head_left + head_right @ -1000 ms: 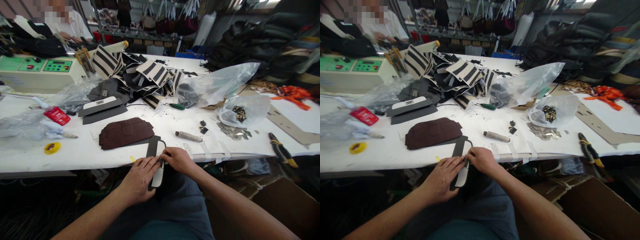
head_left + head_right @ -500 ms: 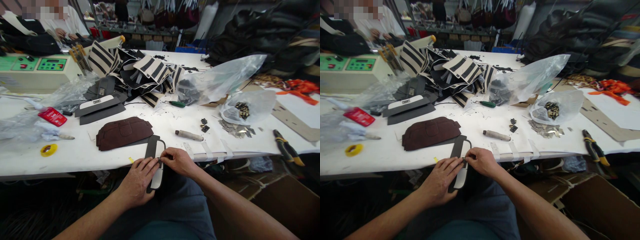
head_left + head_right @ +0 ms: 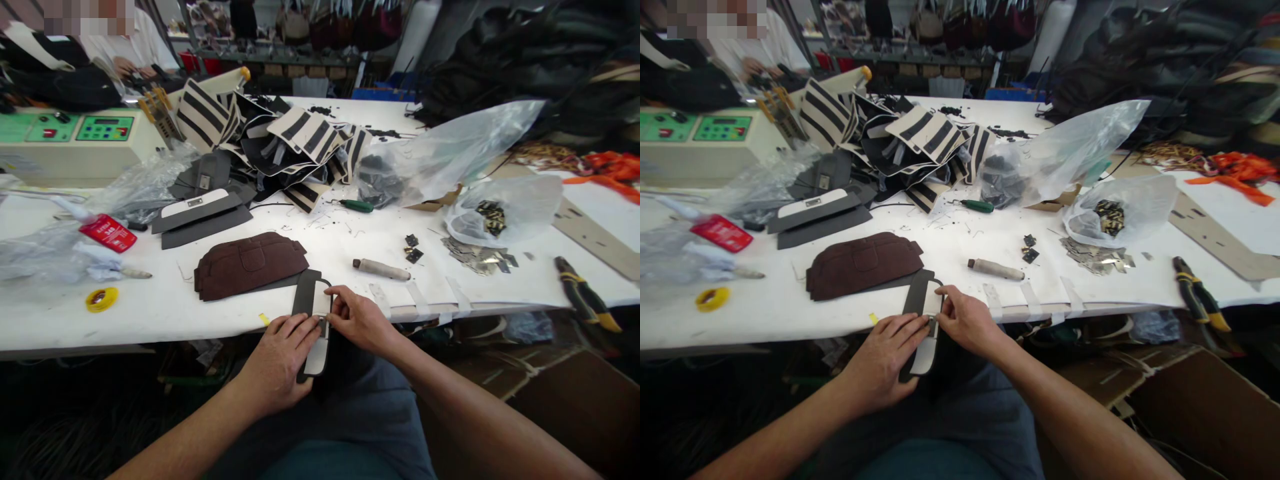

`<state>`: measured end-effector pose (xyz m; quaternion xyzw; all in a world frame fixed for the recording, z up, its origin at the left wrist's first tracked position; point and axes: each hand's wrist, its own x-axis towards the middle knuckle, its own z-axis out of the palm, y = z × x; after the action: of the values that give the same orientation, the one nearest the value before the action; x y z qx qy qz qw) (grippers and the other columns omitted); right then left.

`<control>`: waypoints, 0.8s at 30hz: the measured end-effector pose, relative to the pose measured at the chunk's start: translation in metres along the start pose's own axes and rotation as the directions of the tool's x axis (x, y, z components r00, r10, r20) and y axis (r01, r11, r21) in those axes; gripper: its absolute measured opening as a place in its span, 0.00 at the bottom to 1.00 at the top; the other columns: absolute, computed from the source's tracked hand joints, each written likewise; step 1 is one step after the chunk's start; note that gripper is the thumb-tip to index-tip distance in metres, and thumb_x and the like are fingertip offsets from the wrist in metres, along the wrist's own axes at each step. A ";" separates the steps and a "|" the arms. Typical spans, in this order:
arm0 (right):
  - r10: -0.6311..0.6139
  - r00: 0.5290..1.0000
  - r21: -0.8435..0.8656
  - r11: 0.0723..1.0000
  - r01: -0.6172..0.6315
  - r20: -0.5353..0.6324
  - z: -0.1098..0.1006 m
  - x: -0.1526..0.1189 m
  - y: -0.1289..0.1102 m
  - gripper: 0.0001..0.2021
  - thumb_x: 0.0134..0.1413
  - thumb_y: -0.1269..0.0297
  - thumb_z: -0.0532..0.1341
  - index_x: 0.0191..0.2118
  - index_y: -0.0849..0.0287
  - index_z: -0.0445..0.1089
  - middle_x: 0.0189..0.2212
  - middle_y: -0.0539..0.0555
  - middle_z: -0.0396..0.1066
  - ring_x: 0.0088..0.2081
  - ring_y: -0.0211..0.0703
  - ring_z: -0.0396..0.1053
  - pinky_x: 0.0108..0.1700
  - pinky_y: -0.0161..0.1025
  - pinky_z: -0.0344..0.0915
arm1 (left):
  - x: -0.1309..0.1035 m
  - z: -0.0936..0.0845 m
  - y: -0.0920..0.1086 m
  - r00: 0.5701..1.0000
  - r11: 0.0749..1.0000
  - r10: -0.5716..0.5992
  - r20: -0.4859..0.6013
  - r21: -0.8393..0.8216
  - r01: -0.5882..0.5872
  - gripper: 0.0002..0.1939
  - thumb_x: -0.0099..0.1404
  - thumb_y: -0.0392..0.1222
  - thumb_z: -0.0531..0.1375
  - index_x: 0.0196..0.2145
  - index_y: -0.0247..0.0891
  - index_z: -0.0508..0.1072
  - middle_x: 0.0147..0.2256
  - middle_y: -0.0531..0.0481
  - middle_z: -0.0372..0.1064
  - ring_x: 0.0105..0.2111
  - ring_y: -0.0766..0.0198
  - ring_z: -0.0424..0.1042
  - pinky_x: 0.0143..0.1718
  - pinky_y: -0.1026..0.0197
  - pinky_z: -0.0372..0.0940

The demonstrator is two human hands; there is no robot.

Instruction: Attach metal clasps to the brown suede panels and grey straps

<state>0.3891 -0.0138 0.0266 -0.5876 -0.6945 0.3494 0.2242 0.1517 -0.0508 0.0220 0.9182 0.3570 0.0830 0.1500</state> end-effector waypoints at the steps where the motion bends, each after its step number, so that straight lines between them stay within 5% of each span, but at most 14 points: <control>1: -0.032 0.999 -0.001 0.999 0.032 -0.044 -0.007 0.002 0.003 0.18 0.57 0.69 0.64 0.54 0.54 0.70 0.32 0.47 0.75 0.28 0.39 0.70 0.34 0.36 0.66 | 0.000 0.000 0.000 1.000 1.000 -0.003 0.001 -0.004 0.003 0.40 0.61 0.47 0.64 0.69 0.38 0.62 0.71 0.45 0.57 0.68 0.46 0.56 0.70 0.43 0.50; 4: -0.170 0.935 -0.209 0.972 0.107 -0.312 -0.038 0.011 0.018 0.12 0.61 0.63 0.63 0.49 0.55 0.74 0.41 0.56 0.77 0.40 0.48 0.75 0.44 0.44 0.70 | -0.002 0.004 0.000 1.000 1.000 -0.006 -0.008 -0.015 0.006 0.40 0.61 0.46 0.64 0.69 0.38 0.63 0.73 0.46 0.54 0.69 0.48 0.55 0.71 0.44 0.48; 6: -0.249 0.868 -0.432 0.901 0.044 -0.430 -0.061 0.021 0.036 0.15 0.61 0.58 0.64 0.51 0.57 0.75 0.50 0.62 0.76 0.51 0.58 0.72 0.54 0.52 0.67 | -0.004 0.007 0.000 1.000 1.000 -0.004 -0.018 -0.018 0.004 0.40 0.61 0.45 0.63 0.69 0.37 0.62 0.73 0.46 0.53 0.71 0.48 0.53 0.72 0.44 0.45; 10: -0.166 0.939 -0.653 0.754 -0.077 -0.302 -0.087 0.034 0.070 0.21 0.61 0.53 0.65 0.55 0.58 0.74 0.50 0.64 0.75 0.52 0.62 0.71 0.53 0.55 0.66 | -0.007 0.012 -0.002 0.999 1.000 0.001 -0.040 -0.022 -0.002 0.41 0.62 0.45 0.63 0.70 0.36 0.60 0.73 0.45 0.53 0.72 0.49 0.52 0.74 0.45 0.42; 13: -0.169 0.964 -0.622 0.783 0.004 -0.206 -0.084 0.032 0.073 0.18 0.65 0.55 0.60 0.55 0.57 0.74 0.46 0.62 0.75 0.50 0.59 0.71 0.51 0.51 0.67 | -0.006 0.012 -0.002 0.998 1.000 0.004 -0.057 -0.027 -0.006 0.40 0.61 0.45 0.64 0.70 0.36 0.61 0.73 0.45 0.54 0.71 0.49 0.54 0.73 0.46 0.43; 15: -0.192 0.948 -0.447 0.893 0.061 -0.253 -0.075 0.025 0.058 0.20 0.67 0.55 0.59 0.59 0.56 0.71 0.48 0.61 0.74 0.49 0.56 0.72 0.51 0.50 0.68 | -0.004 0.011 -0.001 0.998 1.000 0.004 -0.060 -0.029 -0.006 0.40 0.61 0.45 0.64 0.69 0.37 0.62 0.72 0.45 0.56 0.70 0.48 0.55 0.73 0.45 0.45; 18: -0.074 0.949 0.132 0.984 0.119 -0.306 -0.053 0.015 0.020 0.22 0.68 0.53 0.56 0.63 0.53 0.65 0.48 0.58 0.72 0.45 0.51 0.74 0.51 0.48 0.70 | -0.002 0.009 0.001 0.998 1.000 -0.011 -0.054 -0.019 0.010 0.39 0.62 0.44 0.64 0.69 0.37 0.62 0.72 0.44 0.57 0.70 0.48 0.55 0.73 0.45 0.46; 21: 0.069 0.966 0.672 0.730 0.123 -0.251 -0.025 0.014 -0.020 0.19 0.66 0.53 0.51 0.57 0.54 0.64 0.43 0.56 0.70 0.39 0.47 0.74 0.44 0.46 0.74 | 0.000 0.008 0.003 0.999 1.000 -0.024 -0.046 -0.009 0.024 0.39 0.61 0.43 0.63 0.69 0.36 0.62 0.71 0.42 0.57 0.70 0.47 0.56 0.72 0.44 0.46; 24: 0.139 0.959 0.876 0.454 0.162 -0.249 -0.001 0.020 -0.048 0.17 0.62 0.50 0.52 0.48 0.55 0.66 0.35 0.52 0.67 0.31 0.43 0.71 0.35 0.43 0.73 | 0.000 0.007 0.004 0.999 1.000 -0.026 -0.043 -0.017 0.026 0.40 0.60 0.43 0.64 0.69 0.36 0.61 0.71 0.41 0.58 0.70 0.47 0.56 0.72 0.43 0.48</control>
<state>0.3546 0.0024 0.0611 -0.4222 -0.3730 0.5705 0.5976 0.1561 -0.0545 0.0166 0.9103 0.3713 0.1038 0.1510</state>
